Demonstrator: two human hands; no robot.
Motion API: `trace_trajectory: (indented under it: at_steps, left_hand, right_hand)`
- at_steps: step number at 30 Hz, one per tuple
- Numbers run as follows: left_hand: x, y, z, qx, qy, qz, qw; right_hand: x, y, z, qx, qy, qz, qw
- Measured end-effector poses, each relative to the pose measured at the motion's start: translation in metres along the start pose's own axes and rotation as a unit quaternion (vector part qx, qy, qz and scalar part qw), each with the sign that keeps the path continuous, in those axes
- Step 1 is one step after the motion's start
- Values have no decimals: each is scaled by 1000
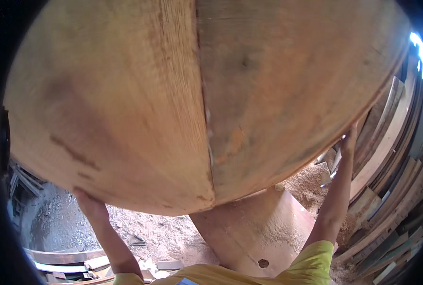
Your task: The person constructs a wooden surface by removing nails with pliers and a screwdriver, hammering nails to join boards, and using an electric planer to smooth the wood.
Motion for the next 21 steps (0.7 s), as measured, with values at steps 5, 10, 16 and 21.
trace_trajectory:
  at_steps: [5,10,16,21]
  left_hand:
    - [26,8,-6,143,-106,48,983]
    - [-31,43,-30,180,-80,28,980]
    - [-88,72,-69,276,-150,-54,948]
    - [-95,100,-78,322,-272,-169,891]
  right_hand:
    - [25,-62,-32,7,-13,7,1000]
    - [97,-75,-107,117,-17,15,993]
    - [242,-97,-240,140,-79,123,979]
    - [349,-98,-417,275,-196,265,903]
Point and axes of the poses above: each hand's wrist, its own x-axis away from the middle knuckle, its own y-axis out of the palm, z = x × y, the point moved 3 cm from there along -x, towards the middle knuckle, and after that the axes turned 2 degrees about x, right-handed, at the moved point
